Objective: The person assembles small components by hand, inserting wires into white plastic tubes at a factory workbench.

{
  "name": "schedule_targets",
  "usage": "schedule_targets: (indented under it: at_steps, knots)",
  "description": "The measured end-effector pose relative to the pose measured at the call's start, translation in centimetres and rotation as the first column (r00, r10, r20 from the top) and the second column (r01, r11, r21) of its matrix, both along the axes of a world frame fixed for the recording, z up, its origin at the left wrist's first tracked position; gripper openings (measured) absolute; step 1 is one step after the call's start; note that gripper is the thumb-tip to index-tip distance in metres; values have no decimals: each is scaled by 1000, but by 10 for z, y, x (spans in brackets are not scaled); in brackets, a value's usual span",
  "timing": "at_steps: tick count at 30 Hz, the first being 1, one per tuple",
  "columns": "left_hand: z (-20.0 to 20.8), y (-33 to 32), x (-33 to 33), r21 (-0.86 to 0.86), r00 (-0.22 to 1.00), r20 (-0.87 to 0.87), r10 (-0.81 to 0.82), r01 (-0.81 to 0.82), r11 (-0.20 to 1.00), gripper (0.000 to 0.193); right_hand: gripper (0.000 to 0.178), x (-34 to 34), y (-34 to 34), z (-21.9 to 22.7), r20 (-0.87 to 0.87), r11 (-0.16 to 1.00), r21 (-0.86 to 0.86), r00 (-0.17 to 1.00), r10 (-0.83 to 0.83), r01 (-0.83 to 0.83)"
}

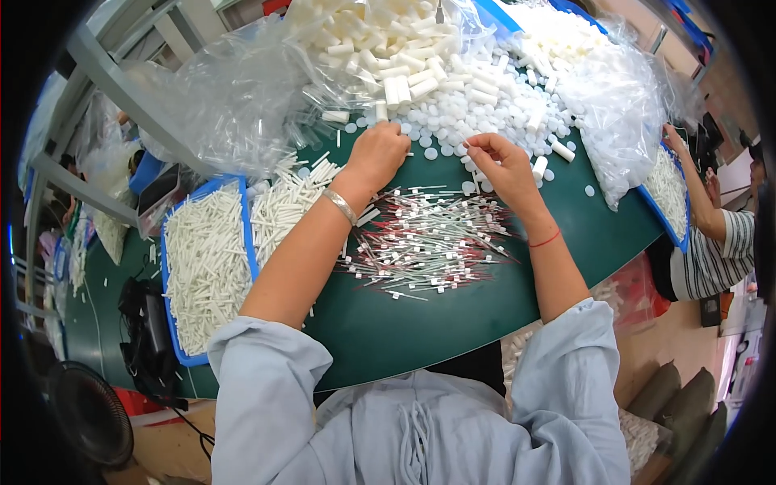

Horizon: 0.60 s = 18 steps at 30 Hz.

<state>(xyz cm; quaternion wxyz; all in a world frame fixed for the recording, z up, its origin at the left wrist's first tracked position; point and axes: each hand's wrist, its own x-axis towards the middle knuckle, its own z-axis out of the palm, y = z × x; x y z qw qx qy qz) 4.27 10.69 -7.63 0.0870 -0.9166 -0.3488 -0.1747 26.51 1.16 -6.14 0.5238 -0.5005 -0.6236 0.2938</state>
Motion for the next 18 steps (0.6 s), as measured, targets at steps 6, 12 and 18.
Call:
schedule_targets:
  at_steps: [6,12,18]
  knots:
    - [22,-37,9,-459,847,519,116,161,874,16,15,-7,-12,4,63,999,-32,998,16,-14]
    - [36,-67,15,-689,651,672,355,372,622,24,13,-16,-19,13,170,985,169,984,-52,23]
    - [34,-75,17,-647,589,725,357,405,646,19,13,-16,-21,15,263,968,252,963,-52,-16]
